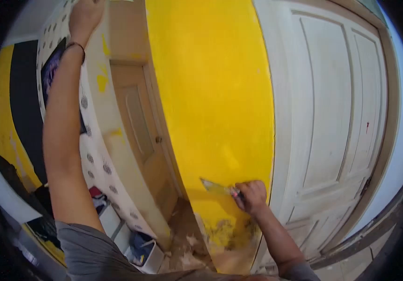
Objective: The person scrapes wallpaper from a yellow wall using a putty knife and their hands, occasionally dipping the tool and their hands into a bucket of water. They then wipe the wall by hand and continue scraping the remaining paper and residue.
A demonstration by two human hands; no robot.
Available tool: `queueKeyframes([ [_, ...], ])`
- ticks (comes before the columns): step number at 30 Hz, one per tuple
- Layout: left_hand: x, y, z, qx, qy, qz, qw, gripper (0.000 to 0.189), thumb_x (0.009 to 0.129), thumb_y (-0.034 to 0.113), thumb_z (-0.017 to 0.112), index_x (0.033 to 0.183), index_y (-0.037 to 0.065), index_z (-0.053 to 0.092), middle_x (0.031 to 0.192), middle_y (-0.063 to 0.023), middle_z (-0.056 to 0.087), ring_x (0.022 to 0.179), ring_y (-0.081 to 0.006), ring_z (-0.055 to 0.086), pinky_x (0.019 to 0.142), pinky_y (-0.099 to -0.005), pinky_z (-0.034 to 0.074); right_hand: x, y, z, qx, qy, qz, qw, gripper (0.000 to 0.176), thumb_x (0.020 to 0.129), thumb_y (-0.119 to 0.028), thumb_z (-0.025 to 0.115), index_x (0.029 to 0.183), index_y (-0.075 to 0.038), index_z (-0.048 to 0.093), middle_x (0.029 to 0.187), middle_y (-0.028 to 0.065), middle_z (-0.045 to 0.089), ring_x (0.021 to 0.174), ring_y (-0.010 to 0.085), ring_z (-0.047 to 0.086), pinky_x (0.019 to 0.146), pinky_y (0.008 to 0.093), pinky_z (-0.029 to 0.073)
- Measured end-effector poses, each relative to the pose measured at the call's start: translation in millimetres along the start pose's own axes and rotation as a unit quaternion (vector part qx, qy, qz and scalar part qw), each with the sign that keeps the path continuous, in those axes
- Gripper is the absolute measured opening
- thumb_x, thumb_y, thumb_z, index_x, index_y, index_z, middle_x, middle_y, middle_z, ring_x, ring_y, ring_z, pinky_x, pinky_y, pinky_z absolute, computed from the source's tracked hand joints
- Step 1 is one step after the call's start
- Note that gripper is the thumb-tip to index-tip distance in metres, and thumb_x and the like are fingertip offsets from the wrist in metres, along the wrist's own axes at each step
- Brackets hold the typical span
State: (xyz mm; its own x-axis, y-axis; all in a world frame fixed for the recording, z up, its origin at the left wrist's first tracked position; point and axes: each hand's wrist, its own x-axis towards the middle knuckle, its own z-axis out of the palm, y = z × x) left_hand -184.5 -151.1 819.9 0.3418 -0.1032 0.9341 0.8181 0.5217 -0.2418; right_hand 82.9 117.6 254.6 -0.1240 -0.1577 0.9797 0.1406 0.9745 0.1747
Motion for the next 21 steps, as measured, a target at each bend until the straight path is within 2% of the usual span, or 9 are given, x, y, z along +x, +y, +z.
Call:
queueKeyframes([
  [3,-93.0,52.5,9.2,-0.032,-0.331,-0.13,0.934,0.061,0.099,0.054,0.047,0.122,0.001,0.066,0.112,-0.022,0.07,0.111,-0.0365,0.065,0.097,-0.0434,0.047,-0.8,3.8,4.9,0.016,-0.001,0.005,1.0,0.038,0.074,-0.016,0.08,0.108,-0.009,0.065,0.087,0.0084,0.062,0.077,0.0291,0.059,0.067,0.0418,0.043],
  [5,-162.0,74.3,32.9,-0.173,-0.386,-0.16,0.892,0.073,0.099,0.061,0.043,0.129,-0.004,0.061,0.131,-0.0236,0.063,0.123,-0.0353,0.058,0.107,-0.0413,0.041,1.7,0.7,-2.7,0.034,-0.05,0.028,0.998,0.035,0.076,-0.014,0.077,0.109,-0.008,0.064,0.086,0.0097,0.062,0.077,0.0319,0.058,0.068,0.0436,0.042],
  [7,-239.0,106.7,64.5,-0.362,-0.367,-0.196,0.834,0.079,0.099,0.067,0.038,0.134,-0.002,0.054,0.124,-0.0194,0.065,0.115,-0.0351,0.061,0.097,-0.0456,0.047,10.0,-1.7,-10.5,0.07,-0.089,0.049,0.992,0.032,0.078,-0.011,0.074,0.109,-0.008,0.064,0.085,0.0108,0.061,0.076,0.0335,0.057,0.068,0.0445,0.042],
  [9,-294.3,173.9,37.2,-0.475,-0.268,-0.323,0.774,0.076,0.102,0.063,0.037,0.14,-0.002,0.047,0.135,-0.0187,0.059,0.123,-0.0338,0.057,0.103,-0.0405,0.045,19.7,-9.9,-29.3,0.093,-0.128,0.102,0.982,0.028,0.082,-0.009,0.072,0.11,-0.008,0.065,0.086,0.0127,0.061,0.077,0.0334,0.059,0.07,0.0429,0.045],
  [11,-331.3,200.4,6.3,-0.503,-0.27,-0.432,0.698,0.065,0.105,0.05,0.042,0.145,-0.001,0.043,0.138,-0.0202,0.057,0.129,-0.033,0.054,0.107,-0.0375,0.042,23.7,-11.9,-46.2,0.115,-0.158,0.14,0.971,0.028,0.084,-0.009,0.072,0.111,-0.007,0.065,0.086,0.0131,0.062,0.076,0.033,0.06,0.069,0.0411,0.046],
  [14,-416.6,233.7,-18.5,-0.541,-0.2,-0.388,0.719,0.061,0.106,0.038,0.047,0.151,-0.001,0.033,0.141,-0.0203,0.054,0.131,-0.0311,0.053,0.108,-0.0372,0.041,49.5,-17.8,-88.2,0.133,-0.256,0.215,0.933,0.031,0.086,-0.011,0.073,0.115,-0.002,0.065,0.089,0.0143,0.066,0.075,0.0303,0.064,0.067,0.0363,0.051],
  [16,-479.7,249.9,-40.7,-0.546,-0.216,-0.41,0.698,0.061,0.105,0.034,0.049,0.152,0.0,0.03,0.142,-0.02,0.054,0.13,-0.0307,0.054,0.108,-0.0372,0.041,65.4,-18.9,-109.9,0.106,-0.311,0.156,0.932,0.027,0.086,-0.008,0.074,0.111,-0.001,0.068,0.092,0.0147,0.069,0.075,0.0264,0.067,0.069,0.0344,0.053],
  [18,-553.5,266.3,-61.3,-0.55,-0.232,-0.427,0.679,0.062,0.105,0.03,0.052,0.154,0.001,0.027,0.143,-0.0198,0.053,0.129,-0.0303,0.055,0.108,-0.0373,0.041,82.1,-25.8,-123.2,0.107,-0.39,0.205,0.891,0.026,0.085,-0.008,0.074,0.11,-0.003,0.07,0.09,0.014,0.071,0.073,0.0287,0.068,0.068,0.0348,0.053],
  [21,-636.6,288.1,-105.9,-0.476,-0.286,-0.394,0.733,0.059,0.105,0.028,0.051,0.155,0.005,0.028,0.145,-0.0169,0.051,0.124,-0.0294,0.059,0.104,-0.0387,0.045,98.8,-40.1,-117.0,0.072,-0.478,0.188,0.855,0.023,0.084,-0.013,0.074,0.107,-0.008,0.072,0.087,0.0115,0.073,0.073,0.0309,0.069,0.066,0.0381,0.054],
])
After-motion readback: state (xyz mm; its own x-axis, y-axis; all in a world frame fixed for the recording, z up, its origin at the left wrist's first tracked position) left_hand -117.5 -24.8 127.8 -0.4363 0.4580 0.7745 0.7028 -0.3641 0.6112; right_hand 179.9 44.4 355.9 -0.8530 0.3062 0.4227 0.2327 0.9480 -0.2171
